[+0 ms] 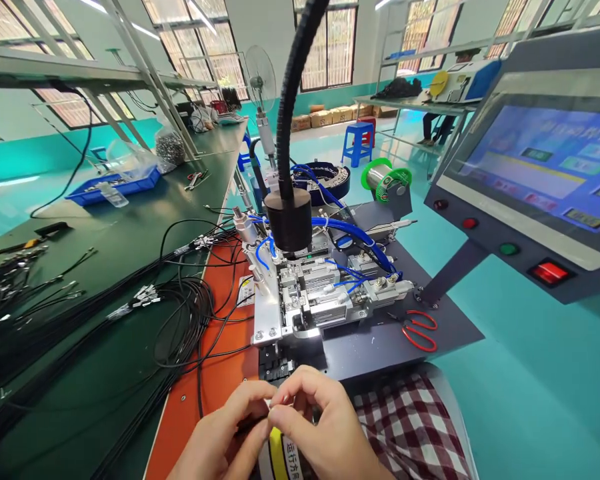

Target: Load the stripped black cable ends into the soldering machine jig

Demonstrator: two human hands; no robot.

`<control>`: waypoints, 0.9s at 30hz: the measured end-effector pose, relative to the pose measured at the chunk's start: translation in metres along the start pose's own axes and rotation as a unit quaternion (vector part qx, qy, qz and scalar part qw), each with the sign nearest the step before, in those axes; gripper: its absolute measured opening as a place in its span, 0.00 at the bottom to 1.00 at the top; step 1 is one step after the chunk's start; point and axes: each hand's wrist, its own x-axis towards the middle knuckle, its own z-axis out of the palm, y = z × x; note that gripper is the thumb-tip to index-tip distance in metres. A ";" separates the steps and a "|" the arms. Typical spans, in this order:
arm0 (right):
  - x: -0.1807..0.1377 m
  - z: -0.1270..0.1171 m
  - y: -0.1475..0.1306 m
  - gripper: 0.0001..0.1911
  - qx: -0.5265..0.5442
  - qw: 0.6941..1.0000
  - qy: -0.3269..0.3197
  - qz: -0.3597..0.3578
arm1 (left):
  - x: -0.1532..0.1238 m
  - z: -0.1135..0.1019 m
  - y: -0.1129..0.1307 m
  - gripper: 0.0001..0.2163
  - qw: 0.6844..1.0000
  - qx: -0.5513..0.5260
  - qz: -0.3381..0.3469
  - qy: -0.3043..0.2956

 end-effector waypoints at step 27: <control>0.001 -0.001 -0.016 0.18 0.195 0.972 0.017 0.130 | 0.018 0.012 0.014 0.07 0.991 -0.109 -0.061 0.054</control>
